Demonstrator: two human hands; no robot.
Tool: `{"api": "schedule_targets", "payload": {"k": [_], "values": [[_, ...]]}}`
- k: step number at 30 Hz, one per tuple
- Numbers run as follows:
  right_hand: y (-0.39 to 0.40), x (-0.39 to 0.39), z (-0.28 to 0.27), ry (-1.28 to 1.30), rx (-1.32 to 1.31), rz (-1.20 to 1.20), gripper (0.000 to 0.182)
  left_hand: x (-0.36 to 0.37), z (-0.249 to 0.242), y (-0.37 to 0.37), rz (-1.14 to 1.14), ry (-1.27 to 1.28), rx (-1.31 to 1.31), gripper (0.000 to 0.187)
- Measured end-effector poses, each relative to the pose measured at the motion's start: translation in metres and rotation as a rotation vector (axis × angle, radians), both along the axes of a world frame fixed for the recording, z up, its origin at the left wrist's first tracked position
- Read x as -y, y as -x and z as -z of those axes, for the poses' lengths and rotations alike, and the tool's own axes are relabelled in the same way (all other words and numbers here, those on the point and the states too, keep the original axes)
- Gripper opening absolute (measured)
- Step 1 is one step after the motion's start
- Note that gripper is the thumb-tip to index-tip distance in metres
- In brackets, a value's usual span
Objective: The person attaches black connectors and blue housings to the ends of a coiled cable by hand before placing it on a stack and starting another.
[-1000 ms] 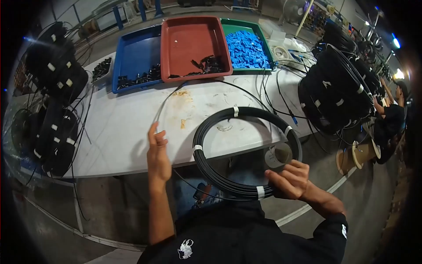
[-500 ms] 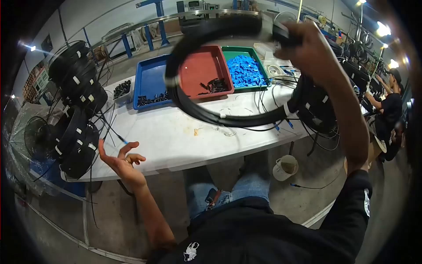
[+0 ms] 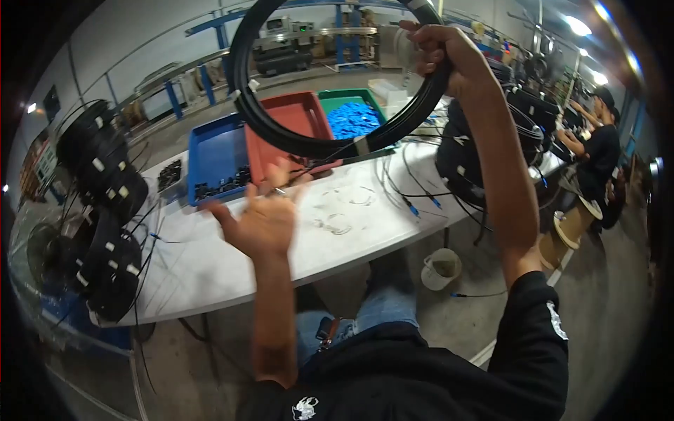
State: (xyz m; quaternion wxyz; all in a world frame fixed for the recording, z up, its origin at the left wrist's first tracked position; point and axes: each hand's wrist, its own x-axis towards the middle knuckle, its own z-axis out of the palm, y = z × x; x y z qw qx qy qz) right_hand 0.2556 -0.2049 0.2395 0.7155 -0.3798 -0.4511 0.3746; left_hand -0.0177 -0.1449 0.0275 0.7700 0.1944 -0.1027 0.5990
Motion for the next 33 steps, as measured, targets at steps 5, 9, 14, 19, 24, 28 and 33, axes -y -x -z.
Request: {"api": "schedule_targets", "payload": {"k": [5, 9, 14, 19, 24, 28, 33], "values": [[-0.025, 0.009, 0.036, -0.031, -0.146, -0.117, 0.028, -0.118, -0.087, 0.014, 0.213, -0.102, -0.456, 0.130], [-0.047, 0.012, 0.047, -0.071, -0.261, -0.065, 0.024, -0.102, -0.142, -0.047, 0.028, -0.150, -0.520, 0.077], [-0.096, 0.034, 0.034, -0.104, -0.234, 0.009, 0.027, -0.109, -0.172, -0.139, -0.470, -0.337, -1.080, 0.043], [-0.172, 0.064, 0.011, -0.112, 0.021, 0.418, 0.069, -0.119, -0.200, -0.247, -0.520, -0.712, -1.277, 0.036], [-0.257, 0.083, 0.019, 0.091, 0.210, 0.796, 0.075, -0.133, -0.199, -0.363, -0.250, -0.824, -1.328, 0.045], [-0.328, 0.093, 0.038, 0.307, 0.355, 0.864, 0.046, -0.163, -0.174, -0.456, -0.307, -1.034, -1.462, 0.032], [-0.359, 0.094, 0.061, 0.451, 0.213, 0.899, 0.037, -0.167, -0.162, -0.509, -0.319, -1.023, -1.538, 0.017]]}}
